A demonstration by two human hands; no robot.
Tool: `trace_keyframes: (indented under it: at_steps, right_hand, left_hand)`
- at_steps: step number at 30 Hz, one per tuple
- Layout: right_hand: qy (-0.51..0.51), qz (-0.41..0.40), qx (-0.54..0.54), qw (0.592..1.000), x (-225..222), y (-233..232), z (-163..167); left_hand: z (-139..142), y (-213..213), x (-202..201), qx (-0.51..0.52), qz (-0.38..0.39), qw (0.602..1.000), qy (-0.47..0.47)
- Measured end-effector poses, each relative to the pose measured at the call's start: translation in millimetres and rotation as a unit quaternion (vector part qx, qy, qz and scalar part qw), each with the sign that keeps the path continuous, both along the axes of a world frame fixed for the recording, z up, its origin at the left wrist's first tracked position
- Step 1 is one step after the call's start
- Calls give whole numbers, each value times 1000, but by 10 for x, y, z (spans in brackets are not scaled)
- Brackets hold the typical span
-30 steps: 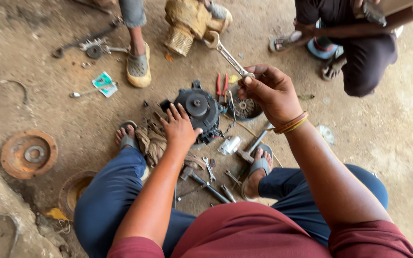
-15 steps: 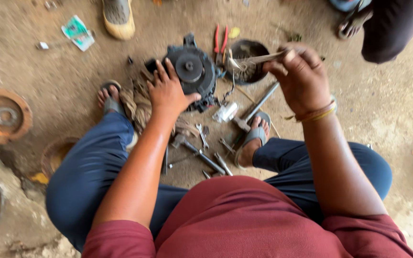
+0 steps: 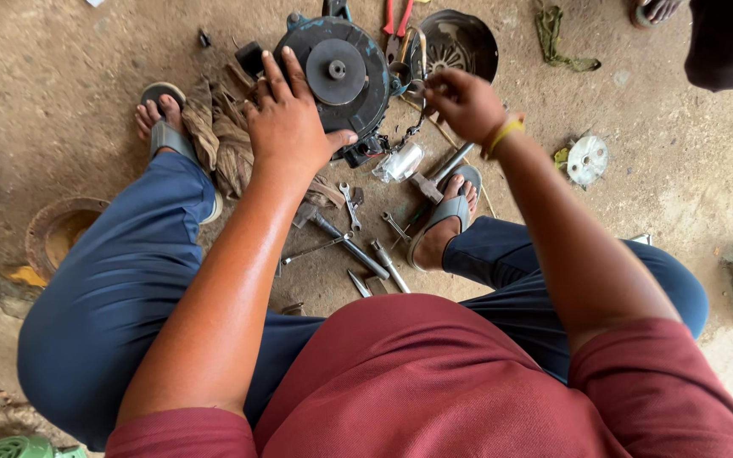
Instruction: The person sits on the ground and uses a wrench to tighten a nut on a blue electric motor. They rotate the motor to access different sides and continue tightening the nut with the wrench.
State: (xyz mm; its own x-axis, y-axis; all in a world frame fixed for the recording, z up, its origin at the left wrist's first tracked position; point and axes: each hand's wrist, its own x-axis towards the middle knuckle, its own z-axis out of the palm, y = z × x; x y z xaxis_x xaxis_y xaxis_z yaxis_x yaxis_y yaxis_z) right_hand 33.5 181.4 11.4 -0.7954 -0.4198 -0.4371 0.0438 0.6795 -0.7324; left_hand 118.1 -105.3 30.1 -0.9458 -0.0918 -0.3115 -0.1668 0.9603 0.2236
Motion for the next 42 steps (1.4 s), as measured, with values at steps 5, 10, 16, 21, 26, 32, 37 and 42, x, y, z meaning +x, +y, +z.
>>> trace_keyframes:
  at_steps: [5,10,16,21,26,32,37,42]
  right_hand:
    - [88,128,181,971,-406,-240,173]
    - [82,240,275,927,-688,-422,296]
    - [121,336,259,897,-893,-598,310]
    - [-57,228,208,950,-699,-514,345]
    - [-92,8,49,995,-32,-436,79]
    - [-116,-232,-230,938,458,-368,-317]
    - [18,-8,-22,1000,13,-30,-90]
    - [-10,76,124,989,-419,-188,62]
  left_hand:
    - [-38,3,-4,-6,-5,1000,8]
    - [-76,-9,1,0,-8,1000,28]
    - [-125,-12,9,-1,-6,999,33]
    - [-131,-24,-8,-18,-24,999,38]
    - [-95,-5,4,-23,-18,999,25]
    - [-62,-9,27,-18,-8,999,42]
    - [-103,-12,61,-8,6,999,39]
    - [-96,-11,45,-12,1,999,53]
